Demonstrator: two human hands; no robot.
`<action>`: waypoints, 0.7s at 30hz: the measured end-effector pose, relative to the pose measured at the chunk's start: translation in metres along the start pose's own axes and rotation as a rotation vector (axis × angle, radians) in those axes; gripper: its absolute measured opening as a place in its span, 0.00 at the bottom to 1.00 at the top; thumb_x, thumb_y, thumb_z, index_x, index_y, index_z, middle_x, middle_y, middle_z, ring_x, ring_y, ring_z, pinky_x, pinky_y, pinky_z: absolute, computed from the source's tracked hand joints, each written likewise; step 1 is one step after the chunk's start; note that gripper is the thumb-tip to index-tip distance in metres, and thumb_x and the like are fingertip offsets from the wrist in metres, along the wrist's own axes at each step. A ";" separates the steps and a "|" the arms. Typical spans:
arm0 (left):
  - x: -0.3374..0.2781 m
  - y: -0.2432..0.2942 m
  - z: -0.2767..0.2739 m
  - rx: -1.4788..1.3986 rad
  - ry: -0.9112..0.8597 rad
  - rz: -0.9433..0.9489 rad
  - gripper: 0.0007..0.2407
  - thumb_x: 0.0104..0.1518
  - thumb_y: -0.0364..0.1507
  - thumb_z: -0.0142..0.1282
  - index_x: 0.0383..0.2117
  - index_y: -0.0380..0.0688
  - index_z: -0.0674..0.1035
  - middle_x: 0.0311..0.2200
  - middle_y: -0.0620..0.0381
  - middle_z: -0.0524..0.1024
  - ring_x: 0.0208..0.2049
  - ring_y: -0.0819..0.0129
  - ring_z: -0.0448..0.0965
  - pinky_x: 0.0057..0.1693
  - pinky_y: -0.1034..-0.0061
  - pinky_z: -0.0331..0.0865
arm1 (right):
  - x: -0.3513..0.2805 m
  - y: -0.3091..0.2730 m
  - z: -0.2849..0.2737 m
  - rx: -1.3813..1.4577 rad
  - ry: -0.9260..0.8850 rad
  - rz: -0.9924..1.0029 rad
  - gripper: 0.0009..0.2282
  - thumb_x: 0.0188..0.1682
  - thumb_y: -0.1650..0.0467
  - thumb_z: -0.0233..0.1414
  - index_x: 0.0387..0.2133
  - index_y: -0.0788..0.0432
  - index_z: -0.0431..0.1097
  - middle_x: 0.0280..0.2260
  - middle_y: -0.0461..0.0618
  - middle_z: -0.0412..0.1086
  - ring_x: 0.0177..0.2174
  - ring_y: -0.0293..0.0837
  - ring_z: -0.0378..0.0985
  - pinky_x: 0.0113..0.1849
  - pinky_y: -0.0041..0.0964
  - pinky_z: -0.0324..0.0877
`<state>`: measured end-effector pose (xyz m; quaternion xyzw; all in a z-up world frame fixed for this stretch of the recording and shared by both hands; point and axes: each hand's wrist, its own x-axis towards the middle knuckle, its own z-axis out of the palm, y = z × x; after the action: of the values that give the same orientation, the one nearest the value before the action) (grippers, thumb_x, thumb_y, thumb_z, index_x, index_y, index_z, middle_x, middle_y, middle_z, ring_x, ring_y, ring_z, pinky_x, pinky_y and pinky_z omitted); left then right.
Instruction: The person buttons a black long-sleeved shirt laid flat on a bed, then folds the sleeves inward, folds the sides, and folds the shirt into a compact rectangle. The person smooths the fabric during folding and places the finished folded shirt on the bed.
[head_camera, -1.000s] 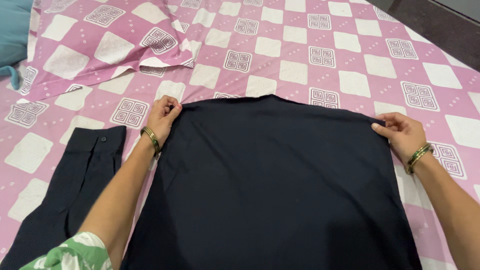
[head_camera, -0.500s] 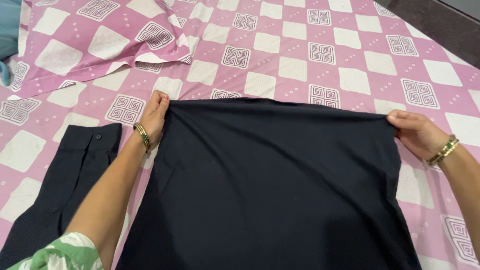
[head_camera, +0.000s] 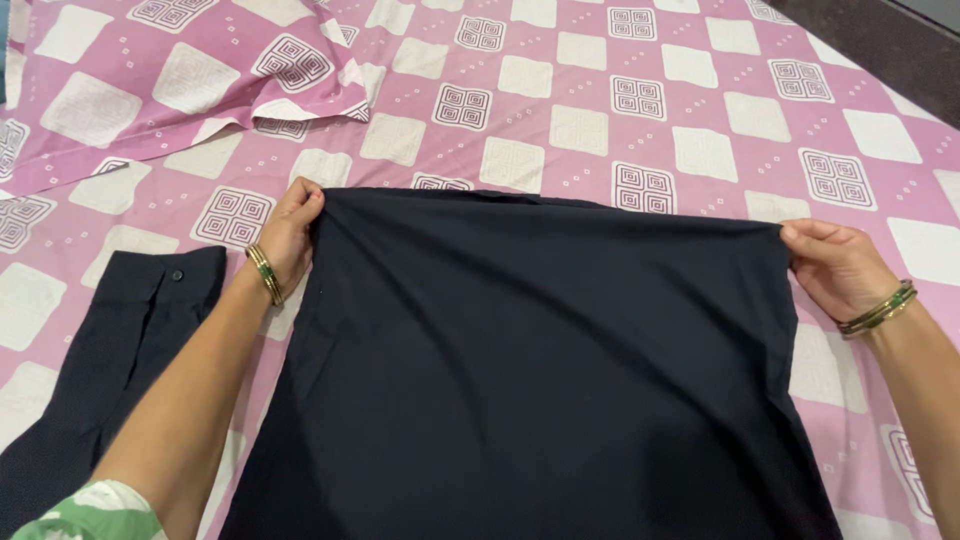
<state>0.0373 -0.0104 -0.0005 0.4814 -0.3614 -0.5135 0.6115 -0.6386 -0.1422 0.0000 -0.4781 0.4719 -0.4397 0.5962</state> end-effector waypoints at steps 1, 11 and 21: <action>-0.002 0.004 0.001 -0.006 -0.014 0.007 0.04 0.70 0.29 0.50 0.37 0.48 0.69 0.31 0.67 0.69 0.33 0.80 0.70 0.43 0.82 0.69 | 0.000 0.000 0.005 -0.010 0.046 -0.012 0.05 0.53 0.74 0.55 0.40 0.62 0.75 0.37 0.48 0.76 0.37 0.37 0.79 0.45 0.32 0.74; 0.004 -0.014 -0.008 0.199 0.031 0.186 0.11 0.63 0.17 0.53 0.39 0.49 0.65 0.29 0.67 0.65 0.29 0.83 0.63 0.37 0.87 0.61 | 0.009 0.029 0.033 -0.398 0.303 -0.258 0.04 0.54 0.73 0.60 0.40 0.62 0.75 0.30 0.41 0.73 0.28 0.31 0.70 0.31 0.24 0.65; 0.008 -0.025 -0.006 0.353 0.210 0.270 0.14 0.58 0.20 0.61 0.42 0.47 0.67 0.24 0.66 0.68 0.26 0.81 0.63 0.34 0.85 0.59 | -0.007 0.001 0.076 -1.180 0.387 -0.505 0.07 0.49 0.72 0.61 0.38 0.63 0.75 0.33 0.57 0.71 0.34 0.51 0.74 0.39 0.45 0.71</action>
<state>0.0377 -0.0170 -0.0261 0.5790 -0.4409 -0.3032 0.6151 -0.5647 -0.1235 0.0074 -0.7321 0.6053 -0.3120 0.0182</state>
